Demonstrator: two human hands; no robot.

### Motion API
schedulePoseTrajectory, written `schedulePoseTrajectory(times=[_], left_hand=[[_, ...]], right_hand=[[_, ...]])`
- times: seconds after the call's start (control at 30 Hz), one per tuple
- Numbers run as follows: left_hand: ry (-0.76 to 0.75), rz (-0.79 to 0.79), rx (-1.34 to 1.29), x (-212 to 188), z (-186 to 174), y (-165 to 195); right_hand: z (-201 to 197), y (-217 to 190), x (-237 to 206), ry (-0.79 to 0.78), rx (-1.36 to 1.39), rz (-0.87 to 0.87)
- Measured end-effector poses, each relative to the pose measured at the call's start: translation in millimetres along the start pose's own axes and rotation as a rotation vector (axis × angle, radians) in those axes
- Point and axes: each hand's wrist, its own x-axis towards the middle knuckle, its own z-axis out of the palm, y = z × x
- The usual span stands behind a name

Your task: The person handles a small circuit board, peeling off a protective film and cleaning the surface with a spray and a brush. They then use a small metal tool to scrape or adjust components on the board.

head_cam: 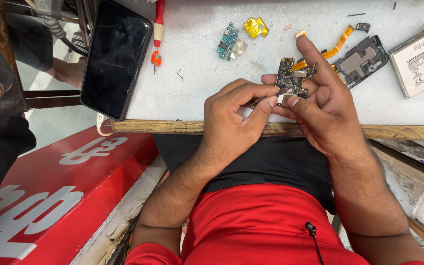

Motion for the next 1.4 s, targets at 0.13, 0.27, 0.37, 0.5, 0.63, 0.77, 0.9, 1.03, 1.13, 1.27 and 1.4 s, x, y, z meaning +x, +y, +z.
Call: schedulePoseTrajectory(times=[0.13,0.27,0.37,0.5,0.63,0.77,0.9,1.03,1.13,1.27,1.4], left_hand=[[-0.016,-0.021,-0.009,1.4,0.1,0.0],[-0.064,0.0,-0.042,3.2,-2.1,-1.8],[-0.059,0.003,-0.104,2.8,-3.6,-3.5],[-0.043,-0.036,-0.155,2.3,-3.3,-5.2],[-0.026,-0.04,-0.125,2.4,-1.4,-5.5],[-0.018,-0.03,-0.078,2.0,-0.4,-4.1],[-0.023,-0.018,-0.072,2.5,-0.6,-3.6],[-0.047,-0.01,-0.068,3.3,-1.8,-4.7],[-0.061,-0.008,-0.113,3.6,-2.1,-6.1],[-0.053,-0.028,-0.153,3.7,-0.2,-7.6],[-0.032,-0.014,-0.146,3.4,2.0,-7.8]], right_hand=[[1.3,-0.1,0.3,0.0,-0.053,-0.014],[3.9,-0.4,1.0,0.016,-0.091,-0.013],[4.9,-1.4,2.2,0.024,-0.074,-0.008],[5.8,-2.8,1.9,0.018,-0.06,-0.016],[6.4,-2.6,0.4,0.007,-0.062,-0.031],[6.0,-2.5,-0.4,-0.008,-0.088,-0.049],[5.9,-2.6,-0.9,-0.007,-0.093,-0.048],[6.4,-2.5,-0.2,0.023,-0.065,-0.014],[6.6,-2.7,0.9,0.021,-0.052,-0.021],[6.8,-3.0,0.9,0.015,-0.054,-0.03],[6.8,-2.3,0.5,0.009,-0.039,-0.036]])
